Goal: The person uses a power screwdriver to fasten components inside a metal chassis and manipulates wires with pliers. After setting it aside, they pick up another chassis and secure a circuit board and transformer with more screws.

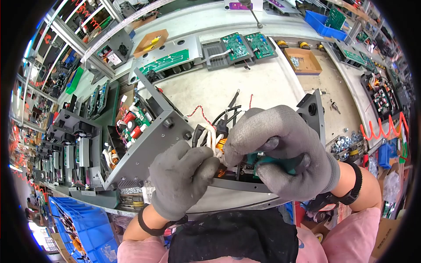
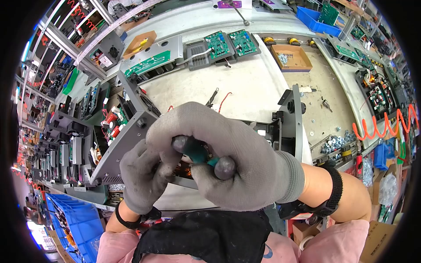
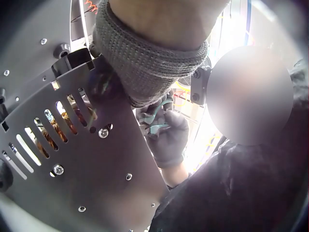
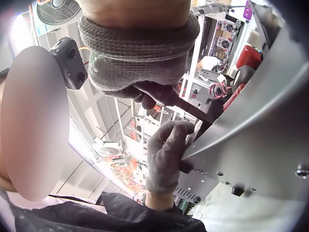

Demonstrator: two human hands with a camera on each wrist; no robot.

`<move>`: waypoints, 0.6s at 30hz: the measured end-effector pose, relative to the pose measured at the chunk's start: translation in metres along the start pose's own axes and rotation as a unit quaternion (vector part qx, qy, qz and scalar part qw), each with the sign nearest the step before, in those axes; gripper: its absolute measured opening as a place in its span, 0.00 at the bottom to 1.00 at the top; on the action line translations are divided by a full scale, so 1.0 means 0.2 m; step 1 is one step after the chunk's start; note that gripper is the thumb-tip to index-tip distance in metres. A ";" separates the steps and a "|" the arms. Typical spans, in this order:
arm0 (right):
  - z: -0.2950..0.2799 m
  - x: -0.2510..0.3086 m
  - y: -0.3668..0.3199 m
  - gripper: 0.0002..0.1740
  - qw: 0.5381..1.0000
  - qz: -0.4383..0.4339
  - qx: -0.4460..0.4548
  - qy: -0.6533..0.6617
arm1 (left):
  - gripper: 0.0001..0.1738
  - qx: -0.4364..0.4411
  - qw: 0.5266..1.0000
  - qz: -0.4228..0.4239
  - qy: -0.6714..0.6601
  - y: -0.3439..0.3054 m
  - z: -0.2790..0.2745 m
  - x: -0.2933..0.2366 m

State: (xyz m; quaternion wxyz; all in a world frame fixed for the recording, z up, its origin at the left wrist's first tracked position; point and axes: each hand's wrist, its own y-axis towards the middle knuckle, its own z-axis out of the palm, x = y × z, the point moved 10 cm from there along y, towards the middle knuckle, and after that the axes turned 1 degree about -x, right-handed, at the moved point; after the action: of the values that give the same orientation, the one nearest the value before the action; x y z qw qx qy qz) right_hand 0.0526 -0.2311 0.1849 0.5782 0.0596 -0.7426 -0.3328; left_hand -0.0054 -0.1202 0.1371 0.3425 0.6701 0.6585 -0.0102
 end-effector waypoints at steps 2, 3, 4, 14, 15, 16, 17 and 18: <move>-0.01 0.00 0.00 0.23 0.999 0.000 -0.008 -0.037 | 0.06 0.001 1.000 0.002 0.006 0.00 0.00 -0.01; -0.01 0.00 0.00 0.23 0.999 0.001 -0.009 -0.037 | 0.06 0.002 1.000 0.004 0.012 0.00 0.00 -0.01; -0.02 -0.02 -0.01 0.24 0.999 0.021 -0.018 -0.034 | 0.06 0.003 1.000 0.004 0.011 0.00 0.00 -0.02; 0.02 -0.02 0.00 0.20 0.996 -0.005 -0.065 -0.054 | 0.10 0.008 0.994 0.077 0.071 -0.01 0.01 -0.10; 0.03 -0.02 0.01 0.20 0.996 -0.004 -0.065 -0.054 | 0.11 0.012 0.992 0.103 0.065 -0.02 0.02 -0.12; 0.04 0.00 0.03 0.19 0.994 -0.012 -0.058 -0.090 | 0.14 0.015 0.994 0.100 0.051 -0.02 0.03 -0.11; 0.04 0.02 0.05 0.18 0.991 -0.021 -0.048 -0.126 | 0.14 0.011 0.994 0.098 0.051 -0.02 0.03 -0.11; 0.04 0.00 0.05 0.17 0.992 0.014 -0.044 -0.121 | 0.14 0.013 0.994 0.098 0.052 -0.02 0.03 -0.12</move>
State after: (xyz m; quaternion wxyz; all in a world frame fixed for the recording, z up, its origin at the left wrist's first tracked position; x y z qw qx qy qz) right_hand 0.0478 -0.2193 0.1886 0.4905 -0.0173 -0.7924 -0.3621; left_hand -0.0092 -0.1436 0.1418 0.2984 0.7351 0.6066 0.0502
